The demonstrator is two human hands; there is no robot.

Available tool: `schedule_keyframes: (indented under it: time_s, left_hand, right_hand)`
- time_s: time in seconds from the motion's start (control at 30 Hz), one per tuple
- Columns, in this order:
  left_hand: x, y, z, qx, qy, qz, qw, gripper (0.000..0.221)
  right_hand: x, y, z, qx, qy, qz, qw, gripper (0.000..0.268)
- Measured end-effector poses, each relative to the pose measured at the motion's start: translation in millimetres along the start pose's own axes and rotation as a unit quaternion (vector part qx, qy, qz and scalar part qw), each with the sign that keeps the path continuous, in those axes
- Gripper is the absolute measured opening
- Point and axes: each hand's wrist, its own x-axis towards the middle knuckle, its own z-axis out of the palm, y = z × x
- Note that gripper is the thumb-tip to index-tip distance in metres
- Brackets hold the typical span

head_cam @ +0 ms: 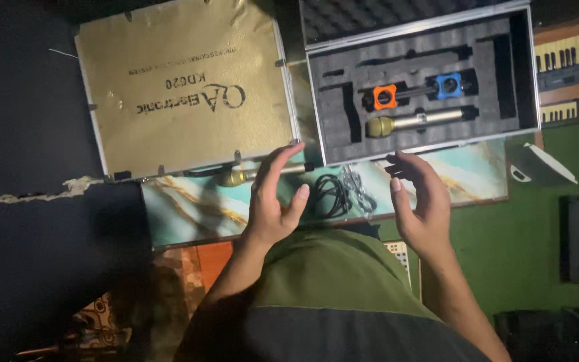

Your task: The person places microphones, shock mount rings, and cables into a padded equipment case.

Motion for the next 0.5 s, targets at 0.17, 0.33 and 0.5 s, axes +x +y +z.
schedule_keyframes:
  time_s: [0.17, 0.33, 0.5]
  left_hand:
    - [-34, 10, -11, -0.011, -0.006, 0.026, 1.0, 0.054]
    - [-59, 21, -23, -0.014, -0.007, 0.048, 0.999, 0.054]
    - [-78, 27, -34, -0.017, -0.014, 0.062, 0.998, 0.054]
  right_hand:
    - [-43, -12, 5, 0.009, 0.037, -0.01, 0.999, 0.04]
    - [-79, -27, 12, 0.014, 0.047, -0.022, 0.999, 0.041]
    - [-98, -37, 18, 0.006, 0.061, -0.029, 0.998, 0.042]
